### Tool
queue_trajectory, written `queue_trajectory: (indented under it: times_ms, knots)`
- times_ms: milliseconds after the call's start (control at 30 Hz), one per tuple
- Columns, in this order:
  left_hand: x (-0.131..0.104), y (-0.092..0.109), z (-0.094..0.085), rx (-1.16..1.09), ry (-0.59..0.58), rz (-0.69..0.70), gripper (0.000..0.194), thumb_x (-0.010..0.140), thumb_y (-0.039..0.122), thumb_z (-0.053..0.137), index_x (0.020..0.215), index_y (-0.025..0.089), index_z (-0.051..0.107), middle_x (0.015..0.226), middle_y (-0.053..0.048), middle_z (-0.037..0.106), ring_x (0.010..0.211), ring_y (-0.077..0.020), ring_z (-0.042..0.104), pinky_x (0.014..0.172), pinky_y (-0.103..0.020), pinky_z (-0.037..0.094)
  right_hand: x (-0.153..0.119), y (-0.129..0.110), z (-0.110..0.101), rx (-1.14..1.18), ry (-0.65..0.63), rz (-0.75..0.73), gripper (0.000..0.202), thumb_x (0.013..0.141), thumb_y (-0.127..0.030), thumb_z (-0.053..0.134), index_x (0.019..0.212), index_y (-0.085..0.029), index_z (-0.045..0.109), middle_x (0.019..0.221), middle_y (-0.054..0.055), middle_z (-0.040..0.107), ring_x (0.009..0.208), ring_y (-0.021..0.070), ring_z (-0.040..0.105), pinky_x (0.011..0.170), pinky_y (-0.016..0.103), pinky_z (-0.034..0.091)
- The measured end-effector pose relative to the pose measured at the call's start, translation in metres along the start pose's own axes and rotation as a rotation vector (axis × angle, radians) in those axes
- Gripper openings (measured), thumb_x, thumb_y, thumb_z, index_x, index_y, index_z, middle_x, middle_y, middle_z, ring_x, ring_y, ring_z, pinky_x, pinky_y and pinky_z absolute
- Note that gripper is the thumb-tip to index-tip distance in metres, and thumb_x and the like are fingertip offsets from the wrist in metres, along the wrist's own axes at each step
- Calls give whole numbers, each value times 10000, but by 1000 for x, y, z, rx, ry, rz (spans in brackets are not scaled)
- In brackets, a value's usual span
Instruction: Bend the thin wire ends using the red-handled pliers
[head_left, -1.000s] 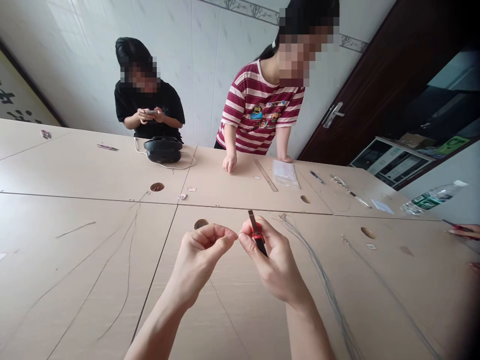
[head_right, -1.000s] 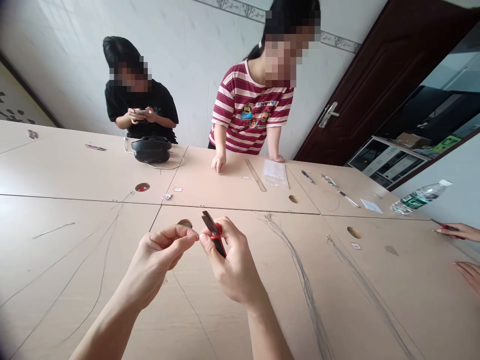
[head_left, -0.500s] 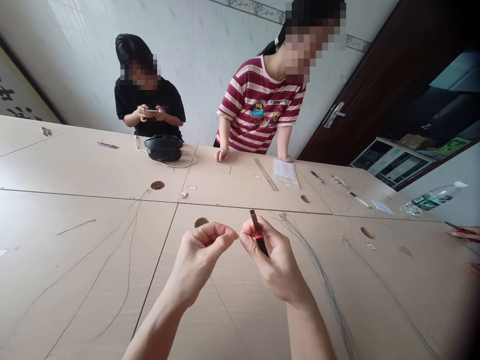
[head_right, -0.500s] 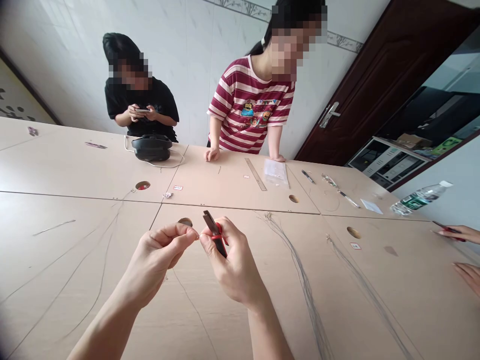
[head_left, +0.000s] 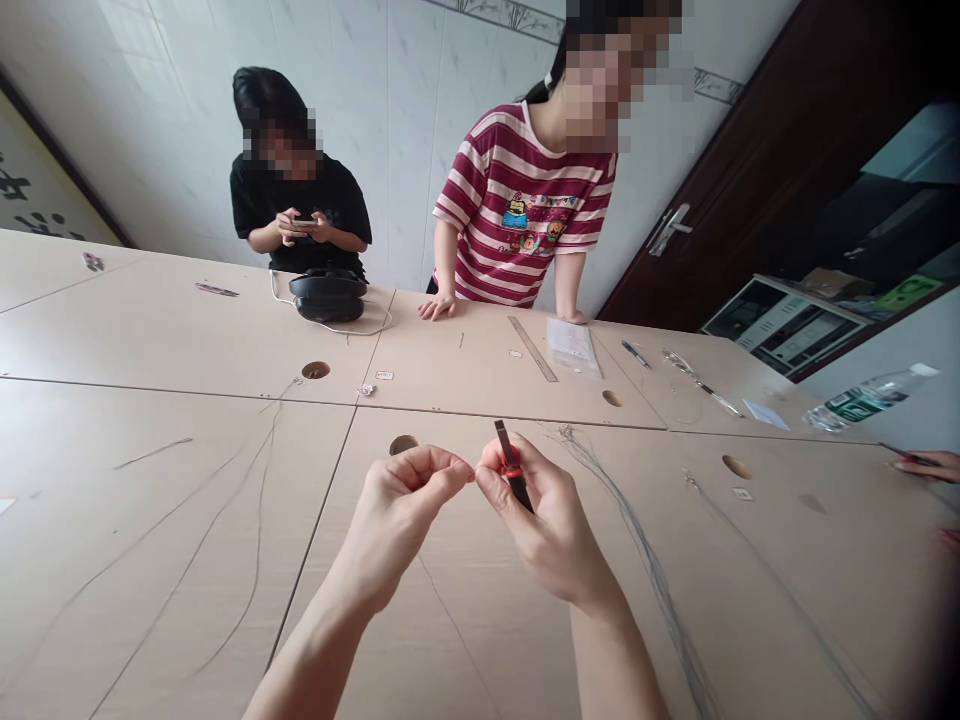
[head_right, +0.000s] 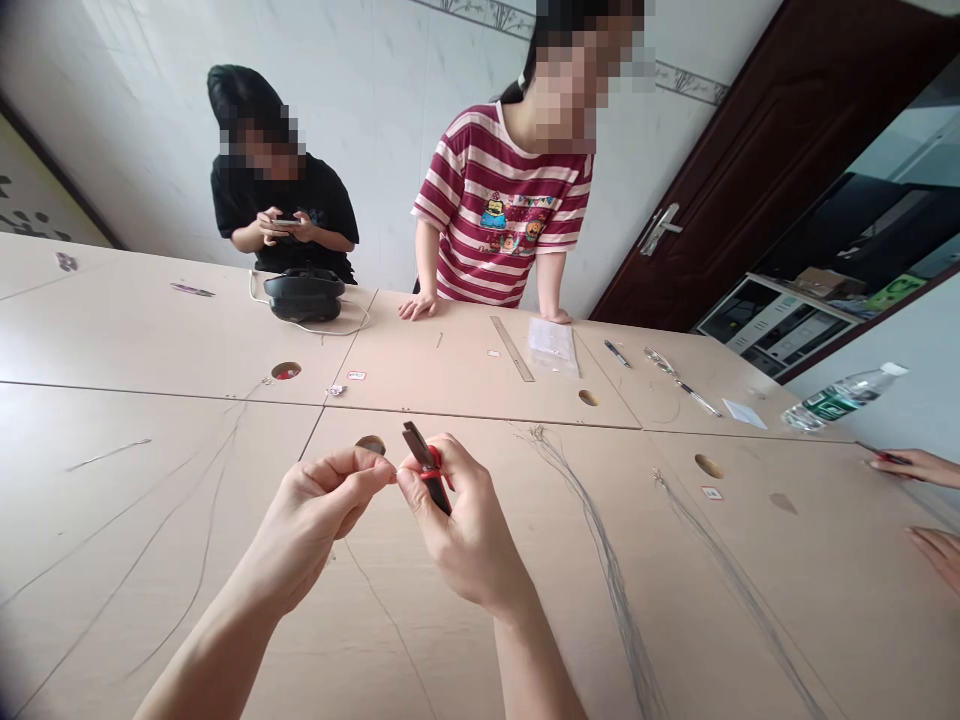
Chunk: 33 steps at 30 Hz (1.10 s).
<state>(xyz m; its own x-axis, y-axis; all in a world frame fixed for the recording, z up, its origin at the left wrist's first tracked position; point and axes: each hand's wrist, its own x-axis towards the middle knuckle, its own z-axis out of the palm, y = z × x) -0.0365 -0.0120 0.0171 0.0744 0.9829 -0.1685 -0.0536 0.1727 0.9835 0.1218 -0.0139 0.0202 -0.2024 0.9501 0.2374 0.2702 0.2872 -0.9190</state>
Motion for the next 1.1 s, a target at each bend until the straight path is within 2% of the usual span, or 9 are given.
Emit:
queue_trajectory:
  times_ms: [300,533,700,933,1000,1100]
  knots:
    - [9,-7,-2,-29,24,-73,253,789,405,641,672,184,602,521,84,217,522,-88,134,518,-264,125,6,12,2,9,0,72,173,928,-393,569,896,-223,565,774,-7,538,650,132,467,598,264,376]
    - [20,-11,-2,-6,49,-110,256,778,409,638,682,178,586,528,90,206,530,-90,131,536,-275,108,19,27,4,-14,-28,92,212,927,-410,554,852,-212,558,703,-31,478,594,119,396,565,257,333]
    - [25,-9,-3,-13,67,-116,269,772,407,649,662,179,556,518,100,192,521,-82,127,544,-263,145,29,33,3,-9,-61,102,231,926,-429,551,847,-211,551,669,-46,431,575,115,363,549,254,314]
    - [47,-8,-3,-16,51,-80,248,779,399,654,711,166,599,526,98,198,518,-79,133,520,-252,128,46,40,2,27,-70,88,237,942,-434,532,870,-208,530,690,-47,412,591,109,362,563,247,326]
    - [52,-9,-5,11,50,-49,240,789,399,644,730,167,622,536,89,233,512,-79,169,506,-243,148,49,42,3,30,-67,90,241,946,-437,528,869,-209,529,688,-49,410,584,105,357,560,244,326]
    - [55,-10,-7,94,70,33,211,813,371,604,734,177,631,560,64,369,503,-79,278,485,-230,210,52,45,4,45,-44,101,248,941,-443,539,854,-211,524,680,-49,405,582,106,352,551,243,324]
